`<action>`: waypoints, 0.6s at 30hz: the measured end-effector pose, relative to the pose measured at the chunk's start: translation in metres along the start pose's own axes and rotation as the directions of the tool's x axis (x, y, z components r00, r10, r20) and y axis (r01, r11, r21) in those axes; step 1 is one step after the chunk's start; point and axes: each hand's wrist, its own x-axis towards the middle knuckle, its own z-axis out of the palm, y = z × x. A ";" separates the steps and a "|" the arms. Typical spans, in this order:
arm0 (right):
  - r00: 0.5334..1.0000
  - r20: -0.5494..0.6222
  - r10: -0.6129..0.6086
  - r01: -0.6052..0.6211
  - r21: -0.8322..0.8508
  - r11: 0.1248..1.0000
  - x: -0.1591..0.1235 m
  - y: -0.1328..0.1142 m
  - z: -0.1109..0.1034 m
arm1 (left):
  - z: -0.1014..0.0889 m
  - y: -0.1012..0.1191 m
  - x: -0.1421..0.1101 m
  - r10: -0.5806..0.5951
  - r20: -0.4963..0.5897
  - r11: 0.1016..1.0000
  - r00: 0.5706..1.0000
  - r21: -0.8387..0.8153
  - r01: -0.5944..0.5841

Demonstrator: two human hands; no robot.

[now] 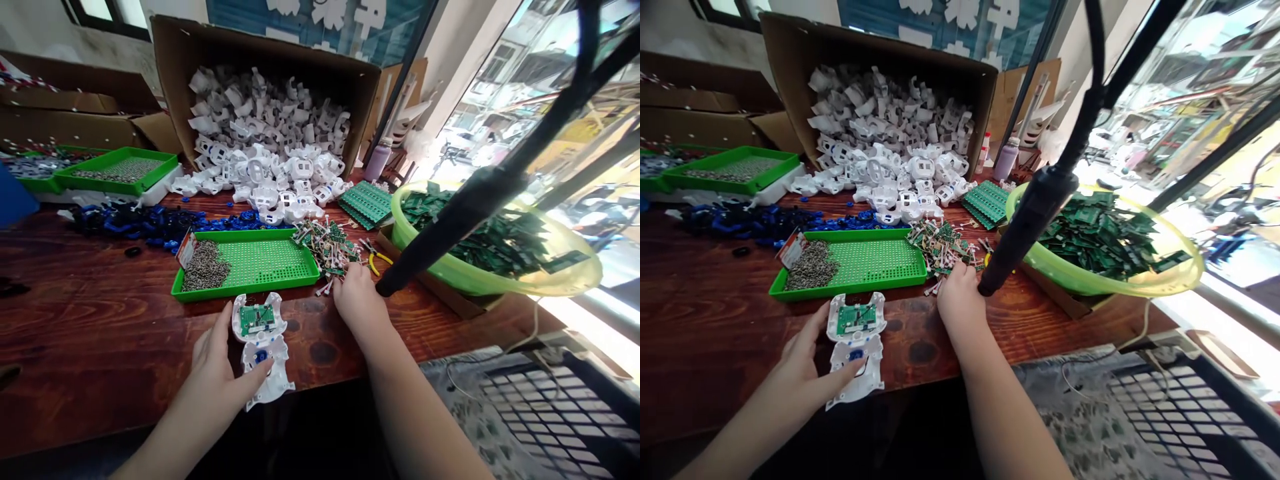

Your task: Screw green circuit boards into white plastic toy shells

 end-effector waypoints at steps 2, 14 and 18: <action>1.000 0.014 0.007 -0.007 -0.008 1.000 0.004 0.000 0.001 | -0.001 0.002 -0.002 0.008 -0.060 0.994 0.998 0.109 -0.002; 0.989 -0.093 -0.115 0.125 0.107 0.986 -0.009 0.019 -0.004 | -0.006 -0.012 -0.009 0.081 -0.088 0.994 0.993 0.078 -0.074; 0.953 -0.217 -0.211 0.253 0.185 0.950 -0.041 0.021 -0.013 | -0.021 -0.004 -0.020 0.304 -0.168 0.929 0.938 0.272 -0.253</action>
